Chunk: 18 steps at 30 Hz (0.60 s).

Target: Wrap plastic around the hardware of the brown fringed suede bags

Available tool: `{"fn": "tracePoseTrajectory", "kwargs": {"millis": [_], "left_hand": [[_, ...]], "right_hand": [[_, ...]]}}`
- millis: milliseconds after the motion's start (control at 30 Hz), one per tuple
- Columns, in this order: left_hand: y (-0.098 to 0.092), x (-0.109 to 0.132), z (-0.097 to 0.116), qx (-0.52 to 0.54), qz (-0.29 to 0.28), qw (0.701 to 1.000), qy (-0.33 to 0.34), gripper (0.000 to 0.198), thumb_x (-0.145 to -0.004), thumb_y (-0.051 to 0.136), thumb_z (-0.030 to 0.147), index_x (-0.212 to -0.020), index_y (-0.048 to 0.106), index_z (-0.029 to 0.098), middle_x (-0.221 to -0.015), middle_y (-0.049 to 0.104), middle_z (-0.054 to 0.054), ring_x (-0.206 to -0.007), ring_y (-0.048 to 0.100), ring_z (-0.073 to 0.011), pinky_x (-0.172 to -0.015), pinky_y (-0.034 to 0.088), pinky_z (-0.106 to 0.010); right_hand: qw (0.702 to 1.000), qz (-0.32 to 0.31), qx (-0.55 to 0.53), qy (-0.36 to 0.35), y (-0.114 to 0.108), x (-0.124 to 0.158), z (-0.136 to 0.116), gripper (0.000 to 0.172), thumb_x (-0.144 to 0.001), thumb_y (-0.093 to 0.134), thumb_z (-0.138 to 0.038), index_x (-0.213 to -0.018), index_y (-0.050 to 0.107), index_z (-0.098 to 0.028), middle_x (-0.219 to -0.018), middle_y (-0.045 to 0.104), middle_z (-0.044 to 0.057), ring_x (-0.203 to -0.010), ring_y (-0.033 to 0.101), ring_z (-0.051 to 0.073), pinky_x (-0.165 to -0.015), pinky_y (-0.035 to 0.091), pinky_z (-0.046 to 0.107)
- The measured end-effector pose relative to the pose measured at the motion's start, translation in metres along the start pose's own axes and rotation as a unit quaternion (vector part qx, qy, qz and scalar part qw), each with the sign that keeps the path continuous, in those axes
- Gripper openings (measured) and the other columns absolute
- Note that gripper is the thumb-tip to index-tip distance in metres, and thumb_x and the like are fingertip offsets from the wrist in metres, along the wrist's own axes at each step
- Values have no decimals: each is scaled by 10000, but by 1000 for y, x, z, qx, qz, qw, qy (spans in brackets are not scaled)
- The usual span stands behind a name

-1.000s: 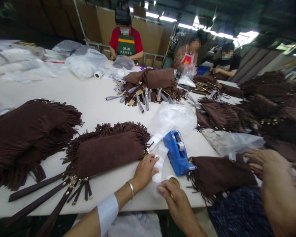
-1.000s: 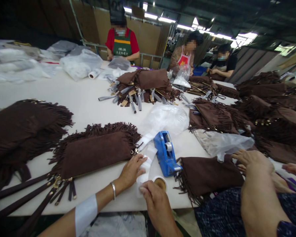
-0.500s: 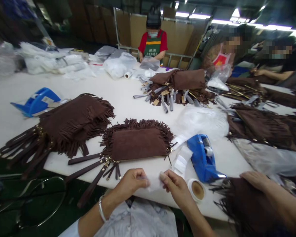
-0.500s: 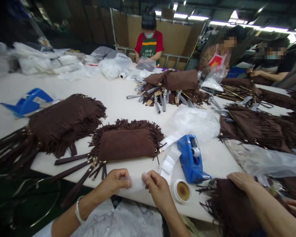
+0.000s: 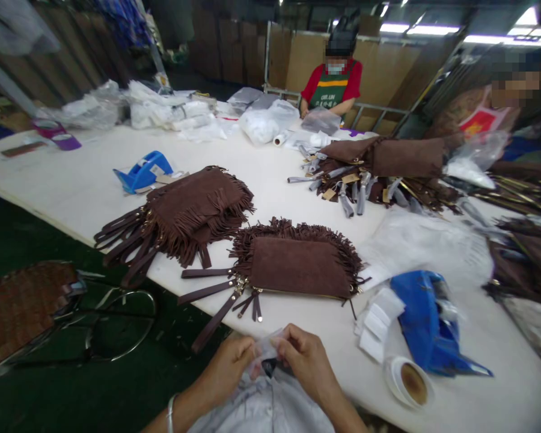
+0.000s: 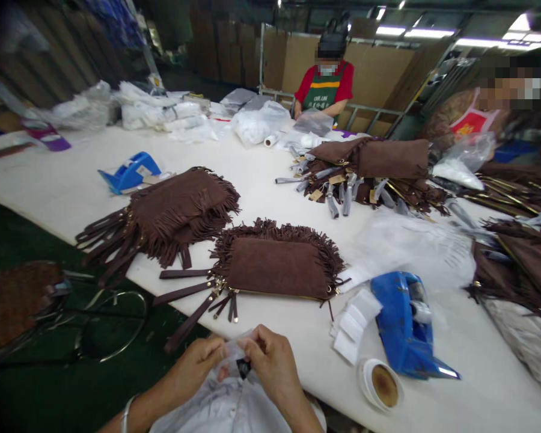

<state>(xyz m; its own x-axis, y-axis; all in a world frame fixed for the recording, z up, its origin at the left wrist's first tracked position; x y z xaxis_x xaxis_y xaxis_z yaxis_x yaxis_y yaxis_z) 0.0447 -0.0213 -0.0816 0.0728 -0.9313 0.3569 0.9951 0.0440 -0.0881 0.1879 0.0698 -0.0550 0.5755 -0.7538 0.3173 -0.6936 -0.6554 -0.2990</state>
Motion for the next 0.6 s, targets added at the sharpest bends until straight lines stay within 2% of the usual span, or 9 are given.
{"fn": "tracePoseTrajectory", "kwargs": {"millis": [133,233,300,400,533,600], "left_hand": [[-23,10,-16,166,-25,986,-10,325,-779,682,431,-912,639,137,-887,671,-66,-841,605,-211,-734,428,-289],[-32,9,-34,241,-35,969,-36,350,-681,782,398,-826,594,141,-788,656,-45,-678,588,-170,-612,427,-266],[-36,8,-47,243,-21,968,-49,356,-668,788,407,-729,547,152,-657,611,-8,-542,522,-127,-519,372,-237],[-47,12,-58,205,23,977,-52,363,-694,757,435,-669,521,160,-555,569,15,-488,483,-114,-492,321,-229],[-61,18,-51,152,51,986,-43,330,-789,650,446,-669,559,152,-614,631,-26,-583,547,-154,-592,370,-263],[-68,20,-43,122,65,990,-36,317,-813,614,433,-675,583,148,-655,644,-35,-626,558,-165,-619,370,-269]], "right_hand": [[997,-50,36,-36,35,-10,-19,198,-826,552,-260,-645,585,-184,-568,592,-37,-535,515,102,-520,331,195],[995,-87,6,-47,52,-22,-20,166,-817,549,-249,-670,597,-190,-581,601,-38,-528,525,98,-518,351,190],[997,-64,-34,-21,54,-33,-13,153,-818,554,-296,-714,597,-194,-574,601,-38,-501,523,99,-499,366,191],[992,8,-109,58,51,-51,3,230,-811,557,-422,-780,563,-194,-553,608,-34,-422,499,97,-421,355,192],[974,7,-175,141,64,-69,10,380,-757,598,-556,-850,540,-191,-585,643,-20,-372,504,94,-348,340,181],[966,12,-198,168,72,-75,9,408,-722,637,-574,-812,526,-192,-587,647,-17,-371,507,89,-335,342,172]]}}
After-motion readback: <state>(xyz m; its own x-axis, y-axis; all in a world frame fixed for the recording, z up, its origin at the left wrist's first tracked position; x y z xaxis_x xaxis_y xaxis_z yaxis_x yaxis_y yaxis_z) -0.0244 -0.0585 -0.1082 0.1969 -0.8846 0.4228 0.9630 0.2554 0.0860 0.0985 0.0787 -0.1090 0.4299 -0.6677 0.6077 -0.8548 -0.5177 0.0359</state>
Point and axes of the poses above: each hand's wrist, its own x-axis away from the middle knuckle, its own y-axis out of the palm, z = x × y, the point moved 5 cm from there along -x, towards the middle knuckle
